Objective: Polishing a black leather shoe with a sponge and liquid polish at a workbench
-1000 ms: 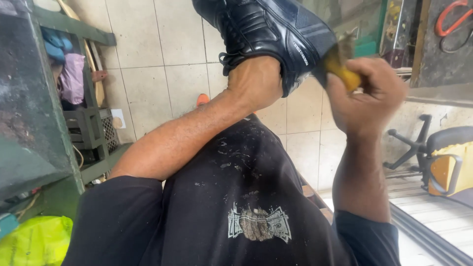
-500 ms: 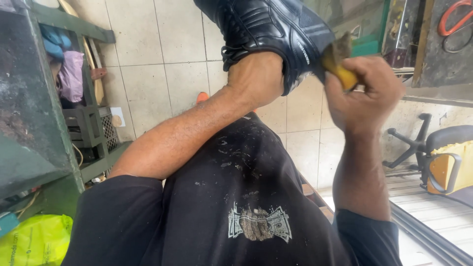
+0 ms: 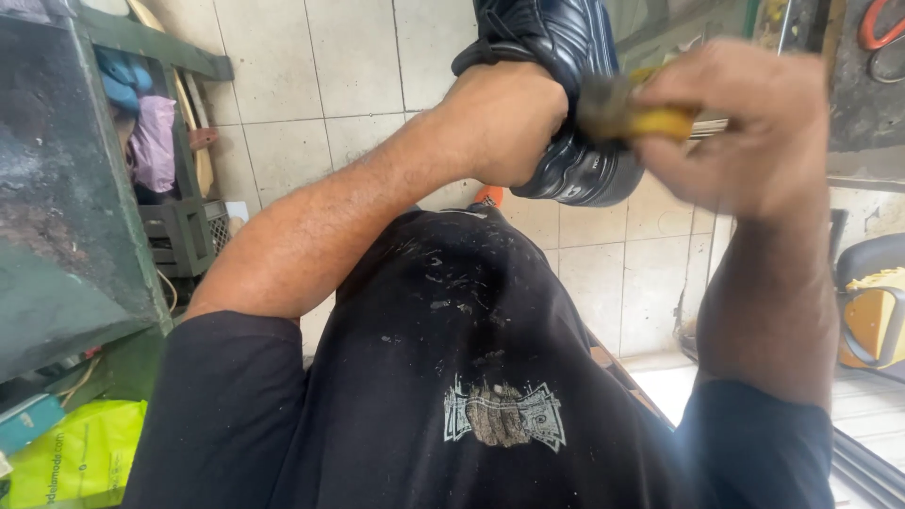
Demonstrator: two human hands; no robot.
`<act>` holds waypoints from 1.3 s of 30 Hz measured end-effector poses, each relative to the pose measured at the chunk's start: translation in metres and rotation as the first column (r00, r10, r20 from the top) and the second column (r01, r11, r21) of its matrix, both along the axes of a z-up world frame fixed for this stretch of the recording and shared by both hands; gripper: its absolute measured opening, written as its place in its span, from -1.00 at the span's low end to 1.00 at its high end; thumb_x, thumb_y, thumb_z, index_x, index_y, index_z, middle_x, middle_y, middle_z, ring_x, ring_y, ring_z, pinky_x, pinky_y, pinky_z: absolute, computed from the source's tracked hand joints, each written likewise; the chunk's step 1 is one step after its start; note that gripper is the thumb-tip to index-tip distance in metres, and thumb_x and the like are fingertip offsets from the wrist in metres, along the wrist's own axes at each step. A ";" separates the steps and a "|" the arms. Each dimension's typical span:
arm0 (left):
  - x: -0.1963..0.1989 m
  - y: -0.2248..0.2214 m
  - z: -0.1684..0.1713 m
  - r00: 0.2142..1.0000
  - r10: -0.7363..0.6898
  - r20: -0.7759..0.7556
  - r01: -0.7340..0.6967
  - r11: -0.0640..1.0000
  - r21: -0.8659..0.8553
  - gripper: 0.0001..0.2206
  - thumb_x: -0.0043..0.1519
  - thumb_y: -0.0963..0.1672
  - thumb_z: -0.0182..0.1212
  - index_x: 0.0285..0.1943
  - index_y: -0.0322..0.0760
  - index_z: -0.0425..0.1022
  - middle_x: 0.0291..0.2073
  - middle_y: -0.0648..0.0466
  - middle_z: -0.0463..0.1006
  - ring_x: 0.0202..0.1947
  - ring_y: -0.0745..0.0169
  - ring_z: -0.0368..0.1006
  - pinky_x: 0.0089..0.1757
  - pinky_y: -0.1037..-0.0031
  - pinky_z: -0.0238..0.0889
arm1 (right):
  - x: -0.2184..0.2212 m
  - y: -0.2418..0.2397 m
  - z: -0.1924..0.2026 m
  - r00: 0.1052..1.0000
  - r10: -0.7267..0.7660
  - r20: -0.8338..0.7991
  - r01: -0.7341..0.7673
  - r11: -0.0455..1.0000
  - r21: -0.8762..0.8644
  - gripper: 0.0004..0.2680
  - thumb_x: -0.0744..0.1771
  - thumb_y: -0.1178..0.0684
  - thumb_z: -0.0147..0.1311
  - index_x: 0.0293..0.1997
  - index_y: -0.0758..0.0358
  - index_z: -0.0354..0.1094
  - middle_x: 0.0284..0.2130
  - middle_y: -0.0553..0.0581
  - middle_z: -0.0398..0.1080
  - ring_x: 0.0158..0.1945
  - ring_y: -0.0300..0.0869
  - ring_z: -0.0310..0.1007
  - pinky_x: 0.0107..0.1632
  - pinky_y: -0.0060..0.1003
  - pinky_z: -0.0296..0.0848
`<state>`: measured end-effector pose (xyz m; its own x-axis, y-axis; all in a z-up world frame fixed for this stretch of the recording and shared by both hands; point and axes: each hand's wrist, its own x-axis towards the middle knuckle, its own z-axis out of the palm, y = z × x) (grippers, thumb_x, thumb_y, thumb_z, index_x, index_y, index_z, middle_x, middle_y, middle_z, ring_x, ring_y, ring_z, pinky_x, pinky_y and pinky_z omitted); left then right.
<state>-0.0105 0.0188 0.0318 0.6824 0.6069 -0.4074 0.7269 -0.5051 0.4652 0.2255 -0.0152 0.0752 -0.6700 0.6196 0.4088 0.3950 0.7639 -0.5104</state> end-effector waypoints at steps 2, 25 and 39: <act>0.001 0.003 -0.005 0.996 -0.066 0.060 0.065 0.998 0.019 -0.92 -0.02 -0.23 0.19 -0.45 -0.16 0.54 -0.49 0.12 0.51 -0.47 -0.04 0.45 -0.54 0.17 0.29 | 0.009 0.006 0.002 0.996 -0.012 -0.084 0.014 0.999 0.030 -0.91 0.33 0.47 0.28 -0.13 0.80 0.51 -0.26 0.56 0.52 -0.22 0.21 0.53 -0.14 -0.03 0.51; -0.008 0.015 0.034 0.998 -0.037 0.043 0.045 0.976 -0.213 -0.87 0.09 -0.28 0.09 -0.44 -0.24 0.50 -0.57 0.11 0.49 -0.54 0.14 0.39 -0.51 0.36 0.23 | -0.017 0.006 0.004 0.986 0.004 -0.169 -0.006 1.000 -0.010 -0.88 0.28 0.47 0.14 -0.14 0.69 0.47 -0.28 0.49 0.50 -0.27 0.07 0.52 -0.21 -0.18 0.50; -0.001 0.012 0.008 0.599 0.784 0.164 -0.489 0.520 -0.701 -0.79 0.21 -0.19 0.00 -0.12 -0.33 0.55 -0.27 0.07 0.67 -0.24 0.25 0.61 -0.20 0.46 0.57 | -0.015 -0.015 -0.076 0.811 -0.196 -0.551 0.378 0.894 0.239 -0.78 0.23 0.42 0.04 -0.07 0.46 0.28 -0.44 0.24 0.31 -0.55 -0.21 0.15 -0.57 -0.30 0.21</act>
